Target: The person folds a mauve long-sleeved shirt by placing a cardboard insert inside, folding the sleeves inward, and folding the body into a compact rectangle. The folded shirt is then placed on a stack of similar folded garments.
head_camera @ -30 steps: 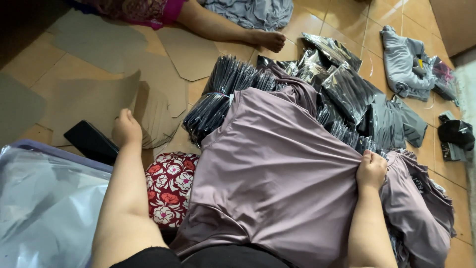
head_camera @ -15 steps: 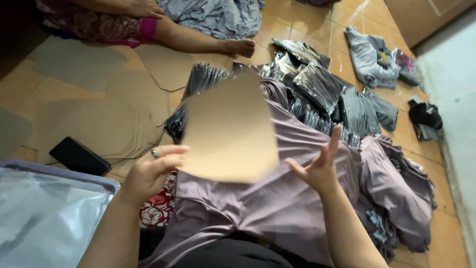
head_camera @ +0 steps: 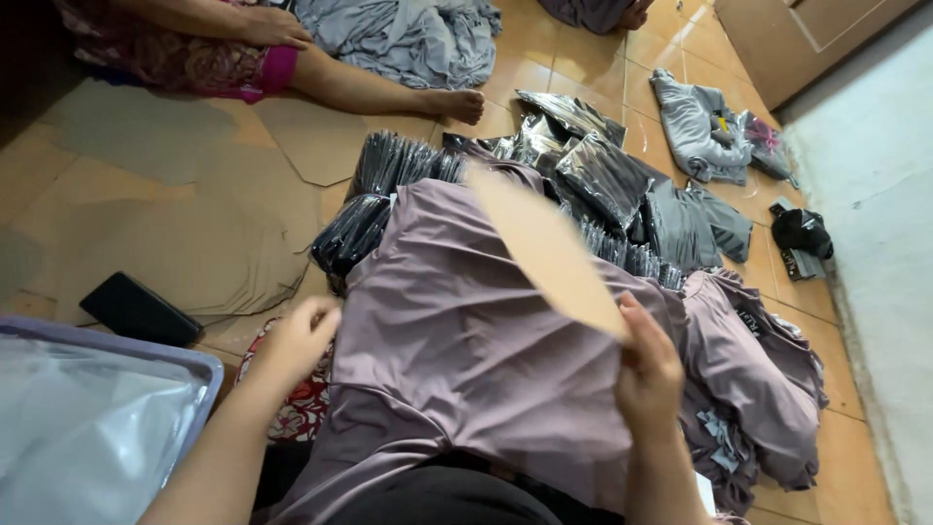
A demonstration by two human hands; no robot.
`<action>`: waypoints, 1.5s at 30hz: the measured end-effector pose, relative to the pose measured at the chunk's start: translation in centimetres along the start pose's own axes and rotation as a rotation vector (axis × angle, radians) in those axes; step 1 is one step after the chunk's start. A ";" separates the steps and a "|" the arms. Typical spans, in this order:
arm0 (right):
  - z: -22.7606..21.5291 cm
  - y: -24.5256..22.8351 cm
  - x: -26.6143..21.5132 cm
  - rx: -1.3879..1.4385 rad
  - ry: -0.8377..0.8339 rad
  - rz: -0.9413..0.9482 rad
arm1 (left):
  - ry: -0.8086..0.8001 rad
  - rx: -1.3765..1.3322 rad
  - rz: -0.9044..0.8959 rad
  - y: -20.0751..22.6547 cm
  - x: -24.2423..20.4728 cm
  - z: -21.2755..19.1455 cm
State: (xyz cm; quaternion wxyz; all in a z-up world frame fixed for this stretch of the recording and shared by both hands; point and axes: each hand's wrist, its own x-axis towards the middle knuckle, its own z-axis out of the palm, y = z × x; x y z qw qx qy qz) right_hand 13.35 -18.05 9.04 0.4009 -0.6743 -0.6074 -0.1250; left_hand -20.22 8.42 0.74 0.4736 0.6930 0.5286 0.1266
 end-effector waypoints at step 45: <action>7.8 -1.5 -13.9 -0.155 -0.547 -0.393 | -0.690 -0.241 -0.584 -6.4 -7.7 1.9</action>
